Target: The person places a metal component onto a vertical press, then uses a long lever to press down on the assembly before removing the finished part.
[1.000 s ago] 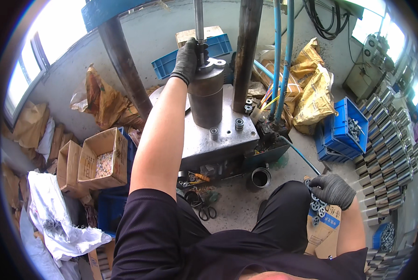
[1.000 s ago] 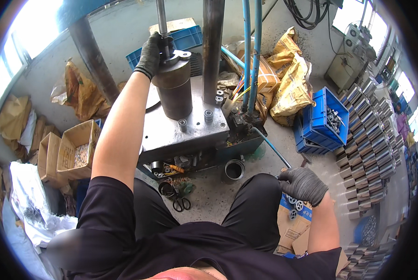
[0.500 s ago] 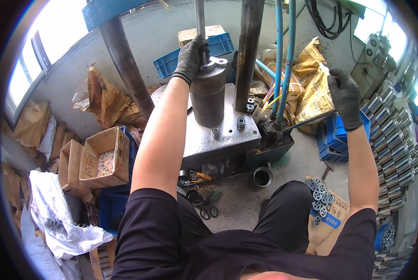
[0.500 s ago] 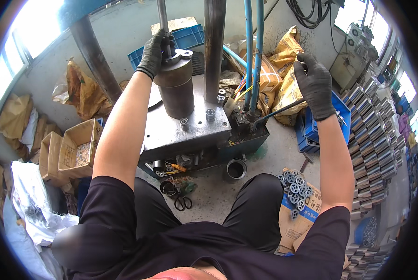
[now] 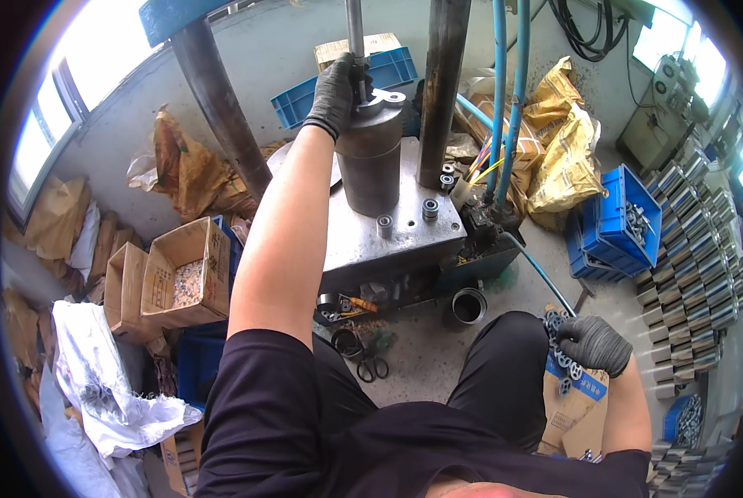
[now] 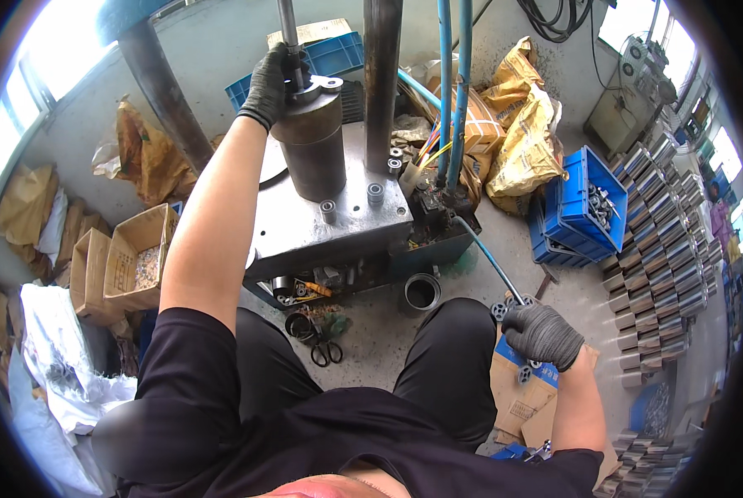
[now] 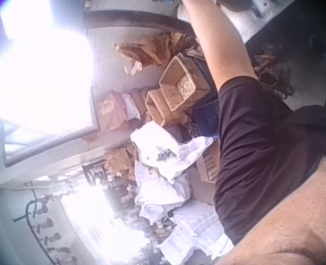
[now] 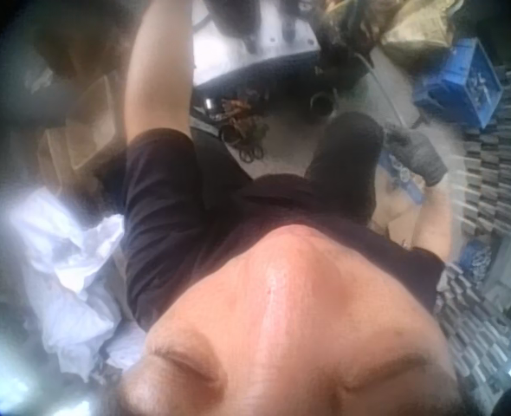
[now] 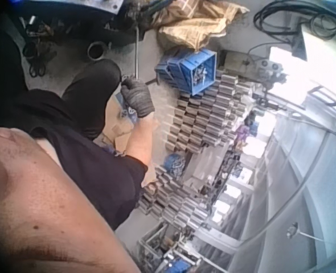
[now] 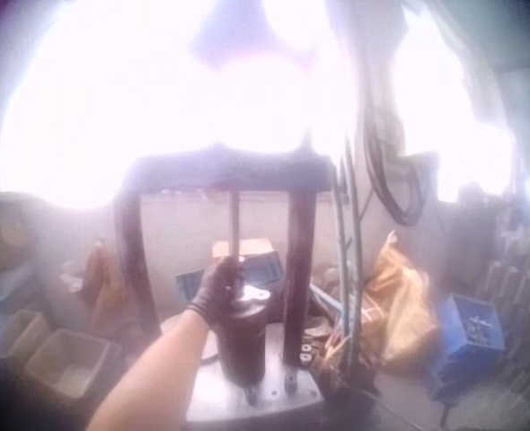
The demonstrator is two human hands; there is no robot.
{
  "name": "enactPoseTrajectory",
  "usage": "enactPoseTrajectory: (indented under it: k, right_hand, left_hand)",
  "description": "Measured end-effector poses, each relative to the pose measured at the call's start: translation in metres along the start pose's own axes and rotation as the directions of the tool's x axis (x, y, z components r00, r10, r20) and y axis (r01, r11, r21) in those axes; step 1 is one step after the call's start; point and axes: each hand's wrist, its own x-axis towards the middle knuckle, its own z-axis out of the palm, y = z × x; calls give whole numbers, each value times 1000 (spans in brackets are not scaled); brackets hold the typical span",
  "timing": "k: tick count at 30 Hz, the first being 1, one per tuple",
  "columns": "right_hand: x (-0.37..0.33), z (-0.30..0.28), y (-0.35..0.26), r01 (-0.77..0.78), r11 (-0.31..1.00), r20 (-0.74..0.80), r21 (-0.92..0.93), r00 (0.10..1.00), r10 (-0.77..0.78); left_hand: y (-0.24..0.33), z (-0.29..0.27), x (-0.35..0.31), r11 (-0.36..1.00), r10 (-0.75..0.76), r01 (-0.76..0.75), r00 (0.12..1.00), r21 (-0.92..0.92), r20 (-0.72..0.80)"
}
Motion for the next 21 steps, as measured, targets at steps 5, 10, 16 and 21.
enactPoseTrajectory:
  k: [5,10,16,21]
  right_hand:
    - [7,-23,-12,-58,998,-69,-4,996,58]
    - [13,-38,-21,40,994,-306,101,952,-7]
    - [5,-21,-19,13,997,-151,-77,988,-24]
    - [7,-19,-20,36,999,-376,29,926,-23]
  left_hand:
    - [1,1,1,1000,-14,14,1000,3,-7]
    - [-2,-1,5,1000,1,-1,1000,-1,4]
    - [-2,-1,4,1000,-8,9,1000,18,-30]
    - [-1,-1,5,999,-2,3,1000,36,-9]
